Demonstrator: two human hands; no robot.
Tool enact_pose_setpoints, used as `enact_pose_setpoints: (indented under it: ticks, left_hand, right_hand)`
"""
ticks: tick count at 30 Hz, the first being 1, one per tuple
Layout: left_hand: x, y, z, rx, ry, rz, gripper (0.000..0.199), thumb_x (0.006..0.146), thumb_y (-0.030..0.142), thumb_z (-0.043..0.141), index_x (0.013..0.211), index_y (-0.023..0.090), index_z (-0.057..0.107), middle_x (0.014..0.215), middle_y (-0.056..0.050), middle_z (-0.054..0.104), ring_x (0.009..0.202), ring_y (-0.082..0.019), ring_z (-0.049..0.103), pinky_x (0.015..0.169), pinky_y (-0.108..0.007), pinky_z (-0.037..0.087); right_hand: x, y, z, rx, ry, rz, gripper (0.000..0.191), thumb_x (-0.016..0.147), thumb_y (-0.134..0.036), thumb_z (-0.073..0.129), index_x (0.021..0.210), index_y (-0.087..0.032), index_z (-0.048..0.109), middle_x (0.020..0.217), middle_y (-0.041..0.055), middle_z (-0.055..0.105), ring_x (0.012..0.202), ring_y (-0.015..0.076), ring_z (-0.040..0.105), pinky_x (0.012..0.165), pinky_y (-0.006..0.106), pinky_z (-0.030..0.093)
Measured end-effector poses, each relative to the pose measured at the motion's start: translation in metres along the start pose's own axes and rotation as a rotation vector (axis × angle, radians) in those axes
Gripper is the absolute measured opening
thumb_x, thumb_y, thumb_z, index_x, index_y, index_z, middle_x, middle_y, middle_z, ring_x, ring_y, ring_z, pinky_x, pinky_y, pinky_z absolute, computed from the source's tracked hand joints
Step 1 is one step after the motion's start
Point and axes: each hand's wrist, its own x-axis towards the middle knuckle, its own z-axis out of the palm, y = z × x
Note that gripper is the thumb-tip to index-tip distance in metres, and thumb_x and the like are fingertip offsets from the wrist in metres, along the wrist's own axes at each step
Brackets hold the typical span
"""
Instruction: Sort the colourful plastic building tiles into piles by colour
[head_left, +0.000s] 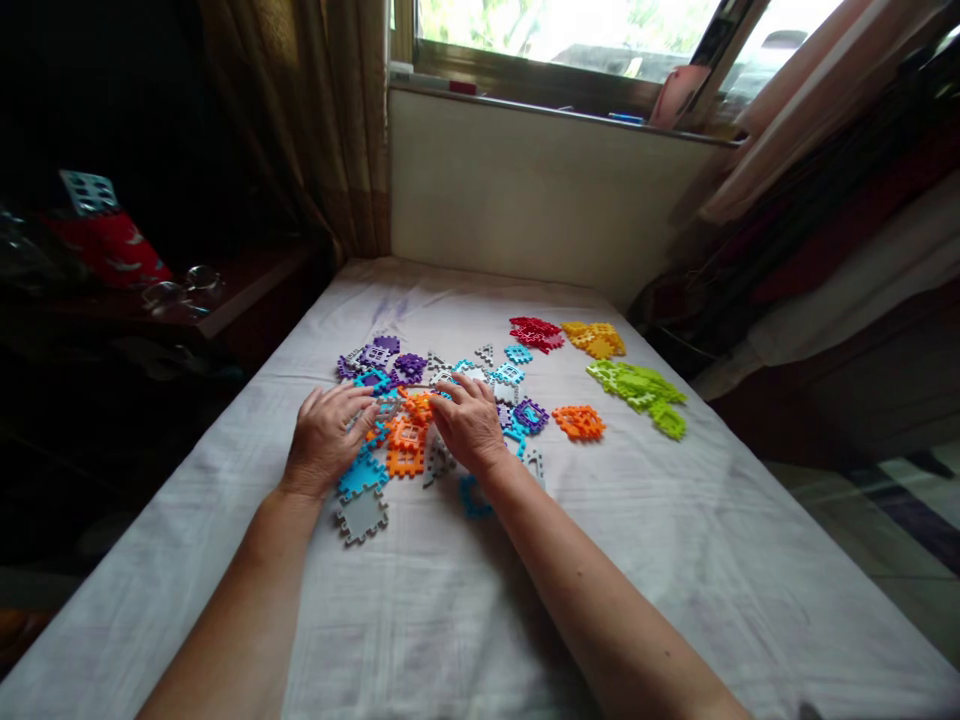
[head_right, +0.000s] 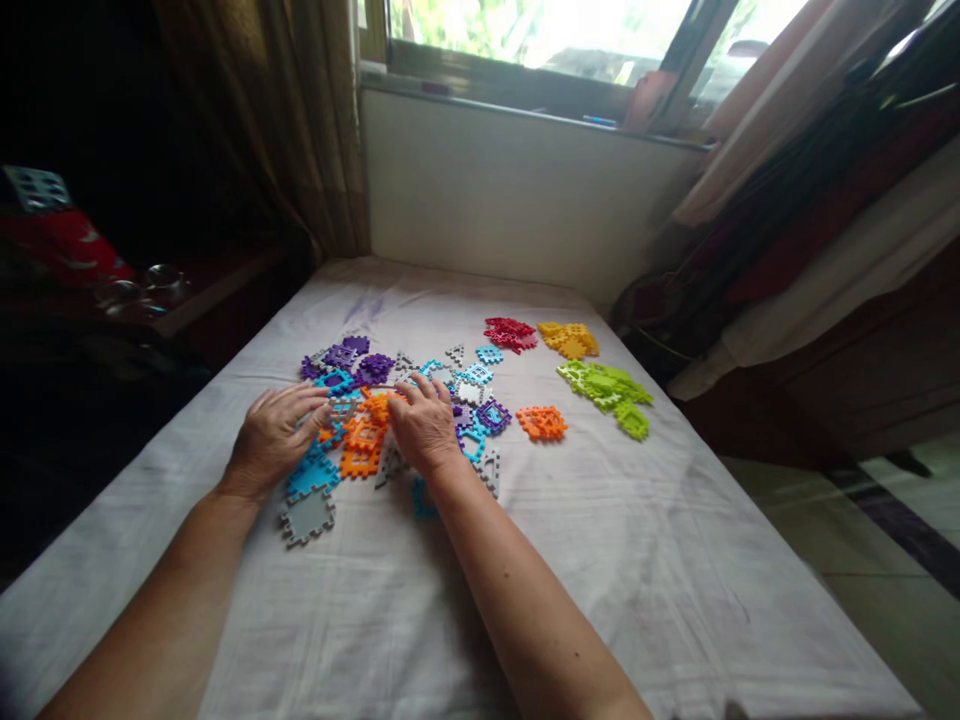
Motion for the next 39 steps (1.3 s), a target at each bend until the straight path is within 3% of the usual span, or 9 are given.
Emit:
enact_pose_setpoints:
  ticks: [4, 8, 14, 18, 26, 30, 34, 39]
  left_hand:
    - [0.005, -0.001, -0.007, -0.037, 0.221, -0.019, 0.028, 0.094, 0.038, 0.050, 0.091, 0.020, 0.071, 0.103, -0.009, 0.076, 0.100, -0.023, 0.069, 0.096, -0.040, 0.050]
    - [0.006, -0.008, -0.011, 0.001, 0.366, -0.115, 0.025, 0.094, 0.036, 0.050, 0.090, 0.020, 0.069, 0.103, -0.009, 0.075, 0.098, -0.023, 0.069, 0.092, -0.038, 0.052]
    - [0.003, -0.021, -0.007, 0.079, 0.379, -0.196, 0.024, 0.092, 0.038, 0.052, 0.085, 0.021, 0.068, 0.108, -0.012, 0.073, 0.105, -0.029, 0.066, 0.096, -0.047, 0.048]
    - [-0.001, -0.023, -0.006, 0.081, 0.308, -0.257, 0.025, 0.091, 0.038, 0.051, 0.090, 0.022, 0.070, 0.123, -0.014, 0.068, 0.116, -0.034, 0.061, 0.102, -0.055, 0.042]
    - [-0.004, -0.020, -0.006, 0.195, 0.254, -0.272, 0.023, 0.091, 0.038, 0.052, 0.087, 0.024, 0.070, 0.126, -0.011, 0.068, 0.118, -0.031, 0.061, 0.104, -0.052, 0.040]
    - [-0.005, -0.018, 0.000, 0.171, 0.213, -0.290, 0.025, 0.089, 0.039, 0.052, 0.086, 0.022, 0.069, 0.127, -0.013, 0.067, 0.118, -0.032, 0.061, 0.102, -0.050, 0.043]
    - [-0.005, -0.020, 0.011, 0.100, 0.194, -0.317, 0.024, 0.085, 0.041, 0.054, 0.086, 0.022, 0.069, 0.127, -0.012, 0.066, 0.118, -0.030, 0.061, 0.102, -0.045, 0.045]
    - [-0.006, -0.024, 0.016, 0.068, 0.189, -0.323, 0.026, 0.085, 0.043, 0.052, 0.085, 0.022, 0.068, 0.127, -0.013, 0.066, 0.116, -0.029, 0.062, 0.102, -0.043, 0.046]
  right_hand:
    - [-0.015, 0.019, -0.011, 0.052, 0.245, 0.030, 0.025, 0.099, -0.029, 0.049, 0.100, -0.024, 0.073, 0.111, 0.0057, 0.074, 0.112, 0.0203, 0.061, 0.100, 0.035, 0.042]
    - [-0.042, 0.066, -0.027, 0.054, 0.394, 0.204, 0.030, 0.098, -0.033, 0.046, 0.099, -0.021, 0.074, 0.096, 0.0072, 0.075, 0.089, 0.0185, 0.067, 0.084, 0.029, 0.050]
    - [-0.093, 0.154, -0.048, -0.142, 0.618, 0.627, 0.035, 0.091, -0.036, 0.046, 0.092, -0.017, 0.076, 0.090, 0.0112, 0.074, 0.085, 0.0233, 0.065, 0.083, 0.035, 0.049]
    - [-0.111, 0.175, -0.048, -0.211, 0.580, 0.831, 0.034, 0.085, -0.031, 0.048, 0.092, -0.016, 0.077, 0.094, 0.0132, 0.074, 0.086, 0.0247, 0.062, 0.081, 0.036, 0.048]
    - [-0.112, 0.165, -0.040, -0.184, 0.423, 0.809, 0.027, 0.079, -0.028, 0.055, 0.089, -0.016, 0.077, 0.092, 0.0124, 0.073, 0.086, 0.0253, 0.059, 0.083, 0.037, 0.046]
    - [-0.103, 0.151, -0.041, -0.179, 0.439, 0.742, 0.028, 0.081, -0.026, 0.053, 0.092, -0.016, 0.076, 0.098, 0.0132, 0.072, 0.092, 0.0263, 0.060, 0.088, 0.040, 0.044]
    - [-0.079, 0.104, -0.036, -0.066, 0.403, 0.460, 0.025, 0.087, -0.026, 0.053, 0.092, -0.018, 0.076, 0.099, 0.0099, 0.073, 0.095, 0.0245, 0.061, 0.092, 0.038, 0.044]
    - [-0.044, 0.016, -0.023, 0.115, 0.086, 0.022, 0.021, 0.093, -0.030, 0.055, 0.100, -0.024, 0.074, 0.103, 0.0049, 0.074, 0.098, 0.0202, 0.062, 0.093, 0.034, 0.043]
